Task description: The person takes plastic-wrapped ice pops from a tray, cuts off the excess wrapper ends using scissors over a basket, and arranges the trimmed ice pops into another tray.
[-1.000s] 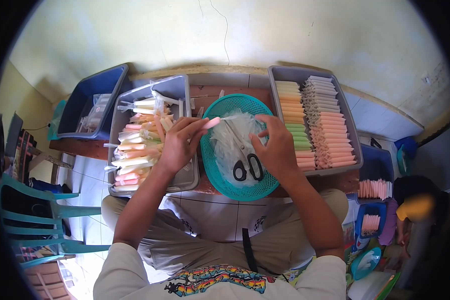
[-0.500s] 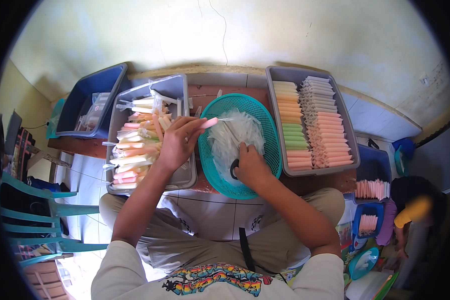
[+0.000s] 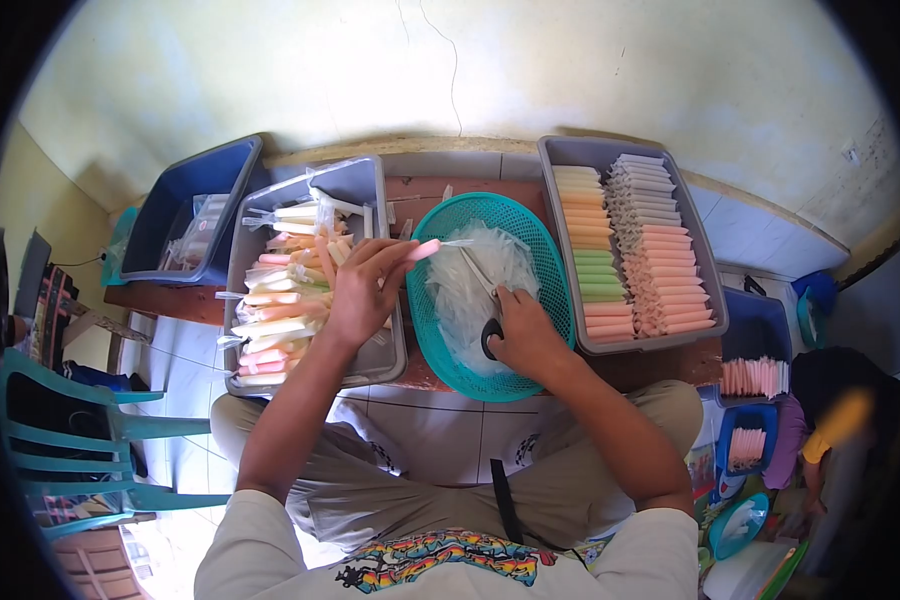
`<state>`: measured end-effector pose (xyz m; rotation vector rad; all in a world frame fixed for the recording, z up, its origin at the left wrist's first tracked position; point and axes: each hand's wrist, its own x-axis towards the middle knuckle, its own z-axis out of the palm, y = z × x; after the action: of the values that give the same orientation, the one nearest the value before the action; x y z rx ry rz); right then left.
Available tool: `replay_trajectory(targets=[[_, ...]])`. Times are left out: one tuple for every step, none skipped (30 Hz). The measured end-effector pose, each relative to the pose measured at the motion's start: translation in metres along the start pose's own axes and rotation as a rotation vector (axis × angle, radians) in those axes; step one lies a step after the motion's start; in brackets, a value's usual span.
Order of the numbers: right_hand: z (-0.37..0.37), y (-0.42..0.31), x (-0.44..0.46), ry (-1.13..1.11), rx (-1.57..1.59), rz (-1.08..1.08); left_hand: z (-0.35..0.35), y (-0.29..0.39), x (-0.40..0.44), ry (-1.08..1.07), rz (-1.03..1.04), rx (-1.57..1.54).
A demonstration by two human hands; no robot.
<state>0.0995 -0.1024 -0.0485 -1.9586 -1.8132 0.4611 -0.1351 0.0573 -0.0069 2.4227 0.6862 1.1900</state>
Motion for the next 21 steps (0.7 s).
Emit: replay_trajectory(targets=[[-0.004, -0.001, -0.001, 0.011, 0.031, -0.014, 0.0, 0.0, 0.0, 0.006, -0.007, 0.008], [-0.009, -0.004, -0.003, 0.023, 0.062, -0.028, 0.0, 0.0, 0.0, 0.009, -0.009, 0.008], [-0.015, -0.007, -0.004, 0.02, 0.06, -0.031, -0.001, 0.0, 0.0, 0.023, -0.009, 0.03], [-0.021, -0.011, -0.005, 0.007, 0.113, -0.014, -0.002, 0.0, 0.001, 0.037, -0.009, 0.052], [-0.026, -0.015, -0.006, -0.006, 0.166, 0.002, -0.002, 0.0, 0.001, 0.041, -0.011, 0.053], [-0.031, -0.019, -0.007, -0.008, 0.165, 0.0, -0.003, 0.0, 0.001, 0.063, -0.002, 0.09], [-0.035, -0.022, -0.009, 0.014, 0.168, -0.035, -0.002, -0.002, 0.0, 0.073, 0.003, 0.109], [-0.038, -0.026, -0.011, 0.036, 0.171, -0.07, -0.002, -0.004, -0.001, 0.083, 0.008, 0.128], [-0.042, -0.029, -0.012, 0.036, 0.173, -0.07, -0.001, -0.007, -0.002, 0.082, -0.064, 0.124], [-0.046, -0.032, -0.012, 0.016, 0.209, -0.066, 0.0, -0.01, -0.003, 0.08, -0.1, 0.123], [-0.049, -0.035, -0.013, -0.003, 0.246, -0.062, 0.001, -0.013, -0.005, 0.077, -0.136, 0.121], [-0.052, -0.038, -0.014, -0.003, 0.248, -0.061, 0.0, -0.013, -0.005, 0.068, -0.161, 0.134], [-0.055, -0.041, -0.014, -0.028, 0.284, -0.067, 0.001, -0.013, -0.004, 0.063, -0.174, 0.139], [-0.056, -0.042, -0.014, -0.052, 0.318, -0.073, 0.001, -0.013, -0.004, 0.057, -0.186, 0.145], [-0.054, -0.041, -0.014, -0.052, 0.319, -0.071, -0.001, -0.01, -0.002, 0.067, -0.142, 0.134], [-0.051, -0.039, -0.014, -0.073, 0.365, -0.077, 0.0, -0.009, -0.001, 0.071, -0.12, 0.128], [-0.048, -0.038, -0.014, -0.094, 0.412, -0.083, 0.0, -0.008, -0.001, 0.075, -0.099, 0.121], [-0.046, -0.037, -0.013, -0.094, 0.413, -0.081, 0.0, -0.007, -0.001, 0.071, -0.081, 0.118], [-0.045, -0.037, -0.012, -0.096, 0.433, -0.084, 0.001, -0.006, -0.002, 0.069, -0.071, 0.116], [-0.044, -0.037, -0.01, -0.099, 0.453, -0.087, 0.001, -0.004, -0.002, 0.066, -0.062, 0.114], [-0.042, -0.036, -0.009, -0.098, 0.454, -0.086, 0.001, -0.003, -0.002, 0.054, -0.043, 0.108]])
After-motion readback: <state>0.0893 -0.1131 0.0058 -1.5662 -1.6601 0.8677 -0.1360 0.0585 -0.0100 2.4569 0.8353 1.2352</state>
